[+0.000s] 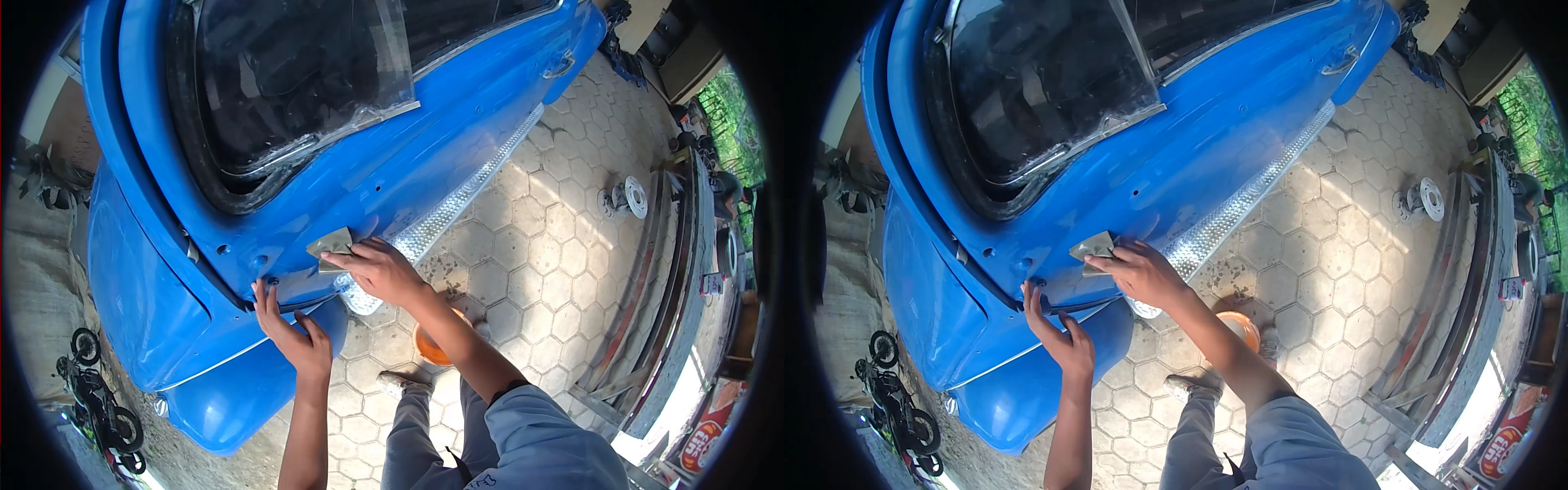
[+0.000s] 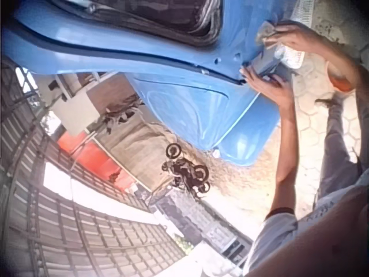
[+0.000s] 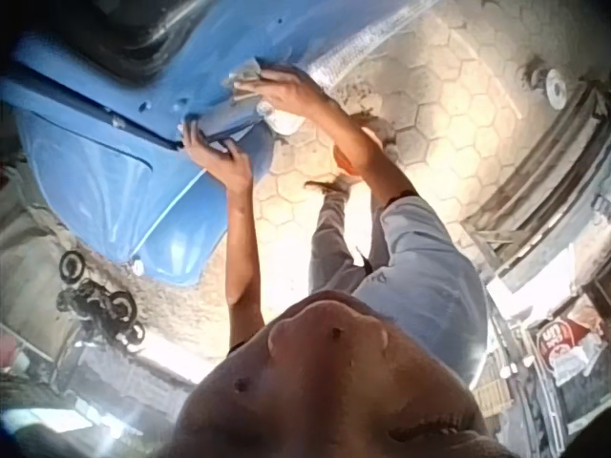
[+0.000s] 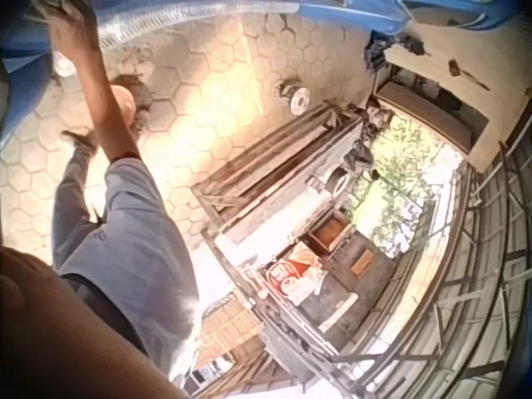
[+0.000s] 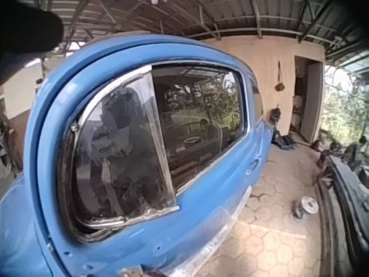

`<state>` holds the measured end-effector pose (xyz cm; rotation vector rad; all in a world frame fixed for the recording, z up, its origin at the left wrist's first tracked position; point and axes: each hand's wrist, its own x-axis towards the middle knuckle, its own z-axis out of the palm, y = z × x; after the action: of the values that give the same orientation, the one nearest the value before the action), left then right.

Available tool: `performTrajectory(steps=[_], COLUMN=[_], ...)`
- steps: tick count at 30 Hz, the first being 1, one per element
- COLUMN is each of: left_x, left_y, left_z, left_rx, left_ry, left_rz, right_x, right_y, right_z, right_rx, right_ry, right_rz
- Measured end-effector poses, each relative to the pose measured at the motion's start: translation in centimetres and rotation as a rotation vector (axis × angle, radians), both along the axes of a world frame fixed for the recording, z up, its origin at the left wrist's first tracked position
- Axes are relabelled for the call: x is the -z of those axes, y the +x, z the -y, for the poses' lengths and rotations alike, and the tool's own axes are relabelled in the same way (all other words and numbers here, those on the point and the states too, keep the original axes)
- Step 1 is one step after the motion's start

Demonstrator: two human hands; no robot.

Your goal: The person wets sandpaper in a bucket of water and sands the door, body panels, and fender of a car with the sandpaper, periodically dipping the sandpaper back into the bucket.

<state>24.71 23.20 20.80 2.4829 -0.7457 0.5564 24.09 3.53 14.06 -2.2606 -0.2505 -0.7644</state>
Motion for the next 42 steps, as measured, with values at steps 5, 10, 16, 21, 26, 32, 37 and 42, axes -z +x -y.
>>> performTrajectory(steps=[5, 10, 16, 21, 26, 32, 37, 42], left_x=[0.1, -0.9, -1.5, -0.1, 0.4, 0.5, 0.8, 1.1], left_y=[-2.8, 1.6, 8.2, 8.3, 8.1, 8.4, 8.3, 8.3], left_z=[5.6, 16.7, 23.3, 24.9, 25.6, 24.8, 25.1, 25.2], left_rx=[0.005, 0.202, 0.251, 0.141, 0.128, 0.065, 0.074, 0.051], left_ry=[-0.177, -0.333, 0.013, 0.128, 0.161, 0.239, 0.226, 0.261], left_rz=[-0.034, 0.028, 0.389, 0.608, 0.601, 0.654, 0.62, 0.665], right_x=[-0.9, 2.3, -0.5, 1.0, 1.6, -1.2, -0.6, 3.9], right_y=[-1.1, 0.4, 1.6, 0.1, 2.4, 4.3, 3.2, 2.5], right_z=[13.2, 30.8, 17.2, 27.3, 38.9, 31.5, 39.0, 44.7], right_rx=[0.307, 0.563, 0.311, 0.197, 0.652, 0.541, 0.4, 0.755], right_ry=[0.292, 0.934, 0.315, -0.006, 0.741, 0.388, 0.0, 0.653], right_rz=[-0.028, -0.013, -0.064, -0.032, 0.024, 0.252, 0.232, -0.088])
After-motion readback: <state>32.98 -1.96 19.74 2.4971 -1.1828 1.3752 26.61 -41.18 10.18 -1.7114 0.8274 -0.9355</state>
